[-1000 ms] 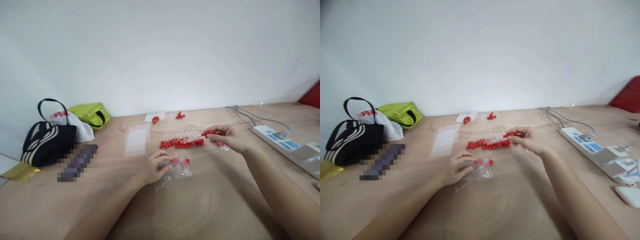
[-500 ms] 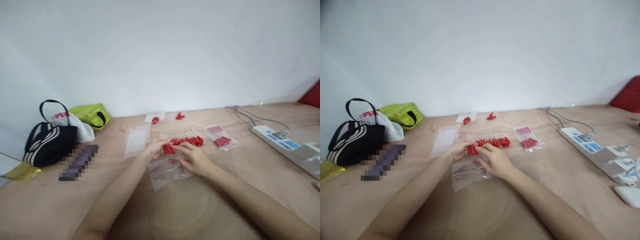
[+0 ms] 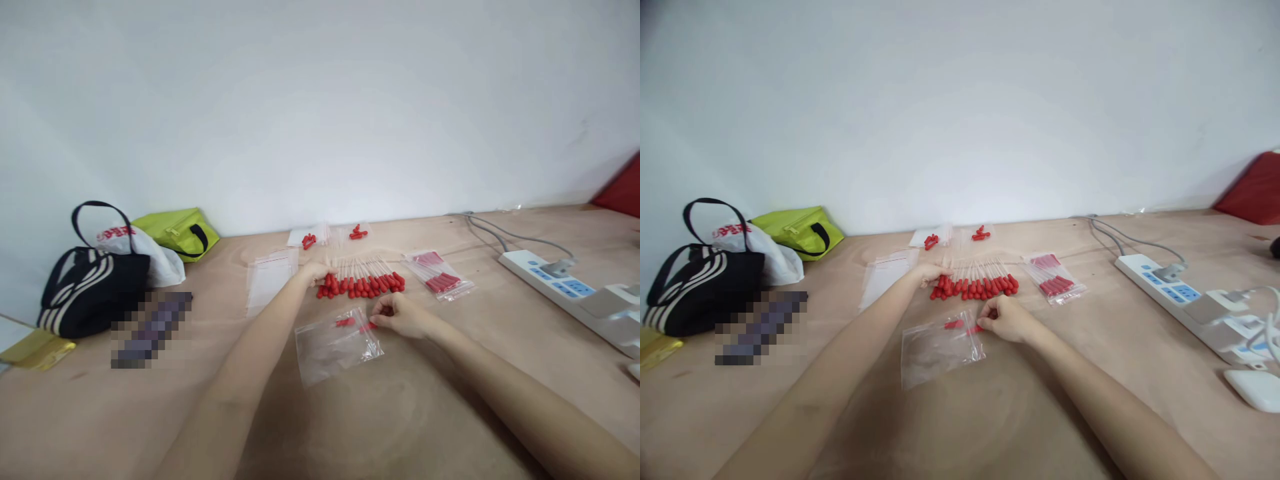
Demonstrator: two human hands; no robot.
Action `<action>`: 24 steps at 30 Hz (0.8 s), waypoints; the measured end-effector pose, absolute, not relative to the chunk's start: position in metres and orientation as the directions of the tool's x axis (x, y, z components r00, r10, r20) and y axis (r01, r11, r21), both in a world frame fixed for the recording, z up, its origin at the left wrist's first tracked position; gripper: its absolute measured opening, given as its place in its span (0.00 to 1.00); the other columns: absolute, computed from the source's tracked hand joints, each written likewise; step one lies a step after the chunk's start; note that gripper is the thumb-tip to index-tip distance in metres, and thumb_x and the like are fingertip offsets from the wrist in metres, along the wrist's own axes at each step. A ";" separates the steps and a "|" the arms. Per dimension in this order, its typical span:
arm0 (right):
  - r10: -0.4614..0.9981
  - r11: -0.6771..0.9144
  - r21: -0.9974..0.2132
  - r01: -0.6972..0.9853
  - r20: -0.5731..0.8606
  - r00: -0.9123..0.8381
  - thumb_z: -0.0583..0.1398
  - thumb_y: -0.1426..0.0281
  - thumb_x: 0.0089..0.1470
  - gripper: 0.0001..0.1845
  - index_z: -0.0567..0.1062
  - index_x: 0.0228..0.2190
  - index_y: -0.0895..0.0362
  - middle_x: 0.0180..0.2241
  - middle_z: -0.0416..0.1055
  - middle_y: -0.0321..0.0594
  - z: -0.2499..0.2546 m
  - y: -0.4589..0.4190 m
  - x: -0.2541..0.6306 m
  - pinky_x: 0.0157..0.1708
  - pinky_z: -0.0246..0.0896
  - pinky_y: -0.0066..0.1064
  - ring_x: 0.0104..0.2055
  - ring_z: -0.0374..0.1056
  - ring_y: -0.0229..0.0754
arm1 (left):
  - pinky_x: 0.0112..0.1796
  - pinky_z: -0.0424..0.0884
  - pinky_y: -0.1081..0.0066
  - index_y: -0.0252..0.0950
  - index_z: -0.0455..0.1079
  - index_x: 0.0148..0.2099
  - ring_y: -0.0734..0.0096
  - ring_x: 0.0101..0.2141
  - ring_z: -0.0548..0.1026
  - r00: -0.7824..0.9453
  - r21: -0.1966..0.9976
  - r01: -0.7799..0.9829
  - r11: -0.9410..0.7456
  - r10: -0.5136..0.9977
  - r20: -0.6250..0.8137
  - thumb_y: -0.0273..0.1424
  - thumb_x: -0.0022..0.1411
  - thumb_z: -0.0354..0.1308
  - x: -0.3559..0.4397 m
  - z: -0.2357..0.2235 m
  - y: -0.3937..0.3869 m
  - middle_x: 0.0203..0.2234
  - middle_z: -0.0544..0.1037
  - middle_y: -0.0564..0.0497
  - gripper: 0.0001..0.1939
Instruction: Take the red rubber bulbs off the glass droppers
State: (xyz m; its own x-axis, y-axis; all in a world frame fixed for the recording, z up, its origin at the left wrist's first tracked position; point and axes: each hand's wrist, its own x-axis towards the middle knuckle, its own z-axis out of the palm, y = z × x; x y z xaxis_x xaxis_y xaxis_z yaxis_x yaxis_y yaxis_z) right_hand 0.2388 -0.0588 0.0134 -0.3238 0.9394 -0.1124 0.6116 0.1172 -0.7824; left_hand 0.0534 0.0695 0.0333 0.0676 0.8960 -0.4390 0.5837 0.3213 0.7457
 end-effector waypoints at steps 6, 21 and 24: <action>0.929 0.091 -0.821 0.563 -0.134 -0.346 0.58 0.70 0.42 0.05 0.71 0.23 0.59 0.23 0.70 0.36 0.009 -0.058 0.238 0.25 0.55 0.25 0.24 0.62 0.33 | 0.22 0.62 0.77 0.33 0.67 0.23 0.75 0.20 0.67 -0.009 0.607 0.774 0.178 0.963 -0.270 0.33 0.44 0.63 0.051 0.025 0.071 0.14 0.68 0.55 0.10; 0.904 0.062 -0.830 0.554 -0.188 -0.384 0.62 0.67 0.37 0.09 0.72 0.25 0.59 0.20 0.66 0.33 0.012 -0.059 0.239 0.21 0.50 0.24 0.21 0.56 0.31 | 0.38 0.65 0.70 0.35 0.70 0.33 0.67 0.36 0.72 0.155 0.407 0.895 -0.182 0.983 0.099 0.29 0.53 0.54 0.022 0.054 0.014 0.32 0.75 0.48 0.06; 0.893 0.067 -0.840 0.538 -0.191 -0.409 0.63 0.70 0.34 0.09 0.72 0.24 0.59 0.19 0.64 0.32 0.015 -0.060 0.239 0.20 0.50 0.23 0.21 0.55 0.30 | 0.41 0.65 0.70 0.36 0.69 0.35 0.70 0.37 0.71 0.430 0.464 0.697 -0.547 0.836 0.340 0.30 0.58 0.49 0.014 0.038 -0.032 0.33 0.75 0.50 0.08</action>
